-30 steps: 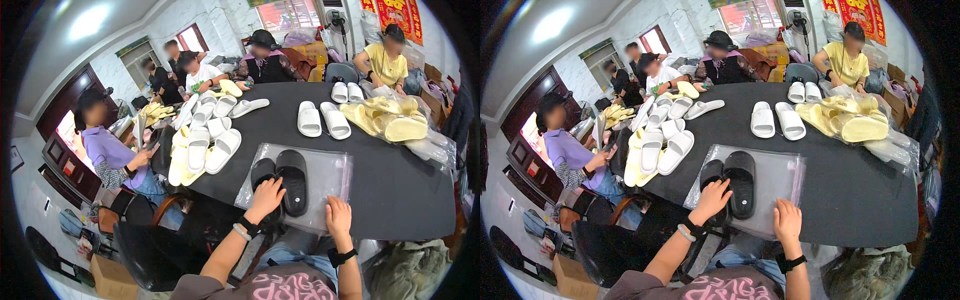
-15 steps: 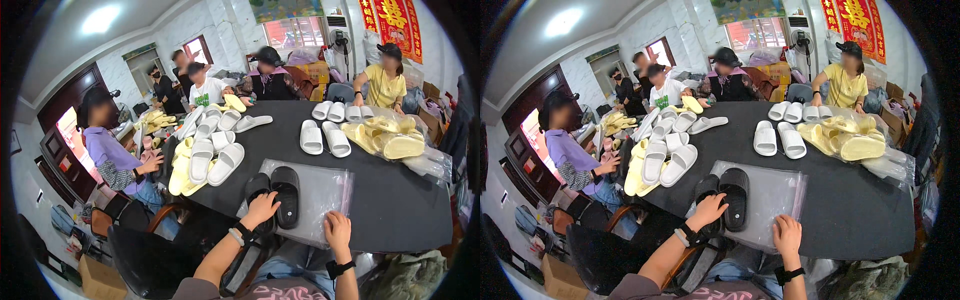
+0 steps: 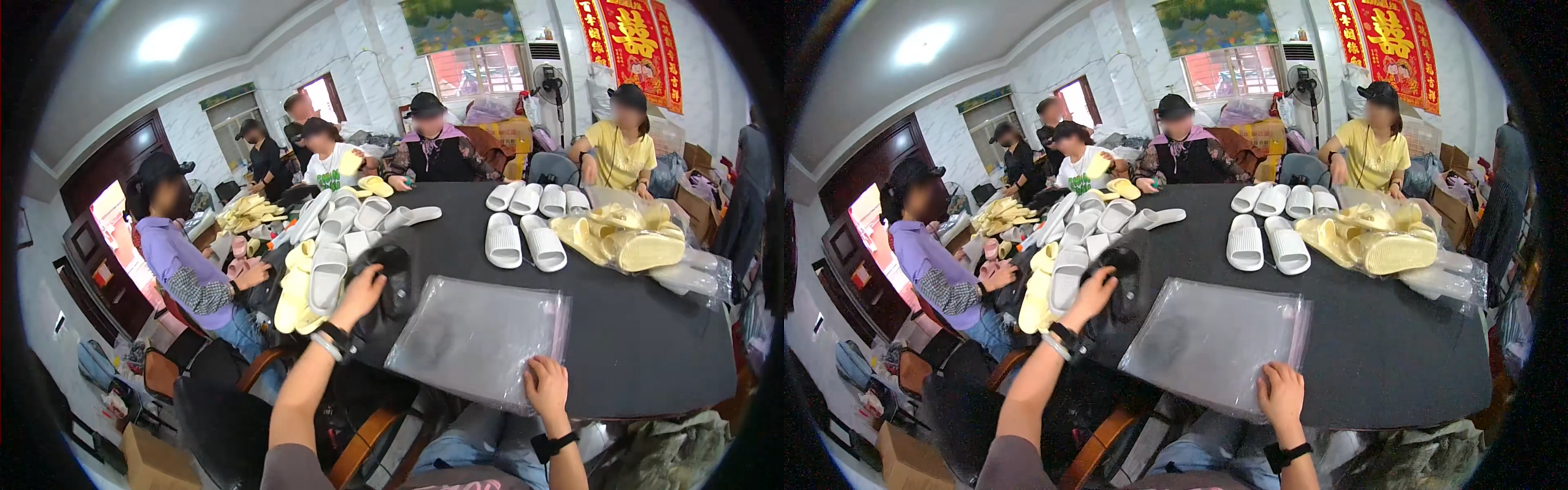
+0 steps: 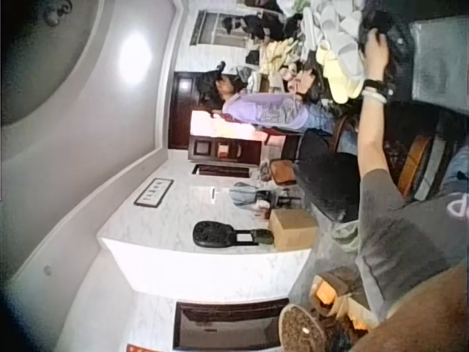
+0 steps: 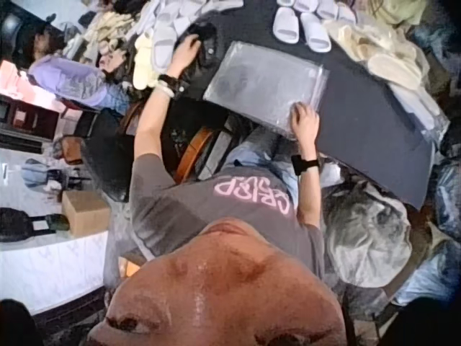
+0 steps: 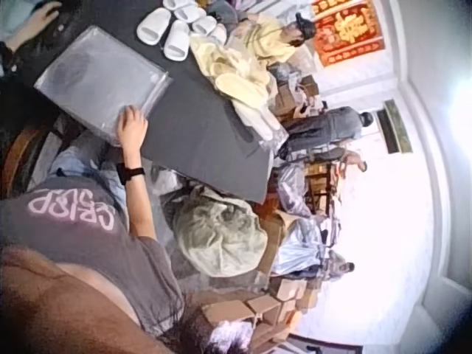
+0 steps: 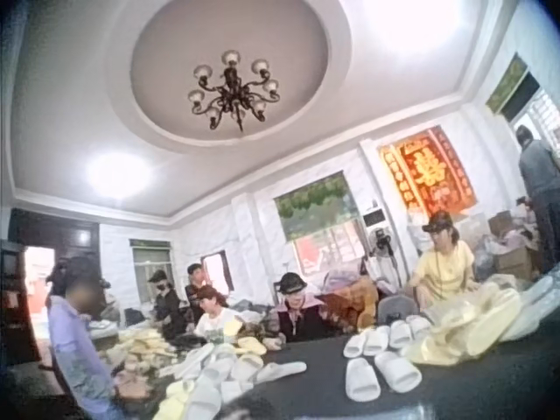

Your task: The person places pairs of yellow, white, and black slippers into clear plastic bags on a table. They open the bags, insert the slippers, and set the packaged pairs aside. Other people at the table perform similar packaging tasks.

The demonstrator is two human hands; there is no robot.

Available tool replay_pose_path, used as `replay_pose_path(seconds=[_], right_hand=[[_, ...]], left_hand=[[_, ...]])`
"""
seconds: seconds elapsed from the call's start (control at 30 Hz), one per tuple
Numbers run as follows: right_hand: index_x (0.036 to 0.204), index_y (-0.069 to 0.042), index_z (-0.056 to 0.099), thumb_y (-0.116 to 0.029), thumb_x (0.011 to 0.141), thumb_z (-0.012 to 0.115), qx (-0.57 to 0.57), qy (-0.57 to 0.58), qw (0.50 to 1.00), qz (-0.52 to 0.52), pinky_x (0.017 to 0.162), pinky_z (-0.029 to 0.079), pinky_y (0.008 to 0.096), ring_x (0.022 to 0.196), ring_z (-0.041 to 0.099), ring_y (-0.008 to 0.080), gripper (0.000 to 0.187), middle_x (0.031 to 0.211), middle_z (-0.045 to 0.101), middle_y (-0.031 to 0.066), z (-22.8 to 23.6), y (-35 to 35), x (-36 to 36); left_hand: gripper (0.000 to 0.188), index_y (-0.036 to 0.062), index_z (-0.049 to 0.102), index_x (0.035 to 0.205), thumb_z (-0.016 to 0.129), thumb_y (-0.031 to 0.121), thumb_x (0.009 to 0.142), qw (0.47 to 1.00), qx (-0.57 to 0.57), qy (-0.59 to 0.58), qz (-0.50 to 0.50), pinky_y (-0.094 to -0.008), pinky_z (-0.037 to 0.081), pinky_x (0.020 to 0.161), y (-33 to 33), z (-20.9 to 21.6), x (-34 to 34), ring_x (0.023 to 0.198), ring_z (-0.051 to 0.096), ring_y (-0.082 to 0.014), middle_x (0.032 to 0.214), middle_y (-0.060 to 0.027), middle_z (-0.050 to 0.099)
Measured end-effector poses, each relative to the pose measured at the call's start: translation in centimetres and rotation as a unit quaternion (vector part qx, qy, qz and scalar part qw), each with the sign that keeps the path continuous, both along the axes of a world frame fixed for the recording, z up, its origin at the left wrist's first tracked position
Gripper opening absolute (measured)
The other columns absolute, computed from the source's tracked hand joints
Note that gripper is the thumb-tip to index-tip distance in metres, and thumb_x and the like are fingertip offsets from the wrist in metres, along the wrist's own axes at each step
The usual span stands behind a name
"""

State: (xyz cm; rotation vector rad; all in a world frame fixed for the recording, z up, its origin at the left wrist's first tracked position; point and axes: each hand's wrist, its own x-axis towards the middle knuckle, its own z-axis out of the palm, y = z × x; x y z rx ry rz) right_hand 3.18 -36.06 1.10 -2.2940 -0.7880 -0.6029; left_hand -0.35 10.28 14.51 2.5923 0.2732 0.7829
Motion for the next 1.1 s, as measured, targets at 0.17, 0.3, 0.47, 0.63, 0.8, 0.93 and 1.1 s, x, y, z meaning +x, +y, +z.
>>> replay_pose_path(seconds=[0.17,0.3,0.47,0.63,0.8,0.93,1.1], right_hand=[[0.106,-0.006,0.068,-0.018,0.080,0.070,-0.015,0.030,0.999,-0.013,0.093,0.043,0.0422,0.110,0.060,0.0290,0.029,0.114,0.065,0.0092,0.3,-0.1,-0.2],[0.108,-0.008,0.068,-0.017,0.079,0.071,-0.027,0.050,0.998,-0.008,0.094,0.043,0.0423,0.111,0.059,0.0287,0.031,0.116,0.064,0.0082,1.0,0.4,-0.2],[0.110,-0.008,0.068,-0.013,0.078,0.071,-0.041,0.045,0.998,-0.014,0.094,0.042,0.0433,0.110,0.059,0.0306,0.032,0.117,0.064,0.0101,1.6,0.7,-0.4],[0.111,-0.008,0.068,-0.015,0.079,0.072,-0.075,0.098,0.992,-0.021,0.097,0.041,0.0437,0.115,0.058,0.0309,0.034,0.121,0.064,0.0096,1.1,0.4,0.1],[0.111,-0.008,0.068,-0.012,0.078,0.072,-0.080,0.083,0.993,-0.016,0.095,0.042,0.0433,0.112,0.060,0.0307,0.033,0.119,0.065,0.0095,1.8,0.9,0.4],[0.111,-0.008,0.069,-0.012,0.078,0.073,-0.094,0.080,0.992,-0.020,0.093,0.043,0.0425,0.111,0.060,0.0298,0.034,0.119,0.065,0.0093,2.2,1.0,0.5],[0.117,-0.008,0.067,-0.015,0.082,0.073,-0.103,0.092,0.990,0.009,0.095,0.043,0.0425,0.114,0.059,0.0300,0.036,0.124,0.063,0.0099,2.3,0.5,0.7]], left_hand=[[0.038,0.0060,0.059,0.124,0.059,0.029,0.094,0.991,0.091,0.023,0.095,-0.0506,0.050,0.090,9.2,2.7,6.7,0.103,0.064,-0.0422,0.107,-0.0258,0.068],[0.035,0.0105,0.065,0.119,0.064,0.026,0.088,0.959,0.228,0.003,0.167,-0.0503,0.053,0.085,17.8,1.5,10.6,0.093,0.066,-0.0404,0.098,-0.0183,0.071],[0.016,0.0077,0.075,0.092,0.062,0.015,0.087,0.976,0.033,-0.036,0.210,-0.0458,0.051,0.085,20.2,-0.8,13.5,0.093,0.066,-0.0365,0.095,-0.0185,0.071],[0.017,0.0025,0.070,0.103,0.064,0.007,0.087,0.987,0.075,-0.132,0.050,-0.0418,0.047,0.094,15.6,-3.4,10.5,0.107,0.062,-0.0352,0.112,-0.0164,0.069],[0.021,0.0043,0.071,0.104,0.069,0.007,0.084,0.988,0.052,-0.081,-0.121,-0.0450,0.047,0.098,3.6,-1.3,2.8,0.112,0.060,-0.0373,0.113,-0.0160,0.068],[0.039,0.0052,0.064,0.124,0.068,0.022,0.090,0.976,0.016,0.078,-0.204,-0.0474,0.037,0.111,-3.9,-5.4,-1.6,0.131,0.049,-0.0378,0.134,-0.0184,0.057],[0.068,-0.0071,0.036,0.145,0.062,0.030,0.094,0.976,-0.011,0.196,-0.094,-0.0523,0.019,0.120,-4.7,-12.4,-3.0,0.144,0.030,-0.0429,0.149,-0.0314,0.037]])
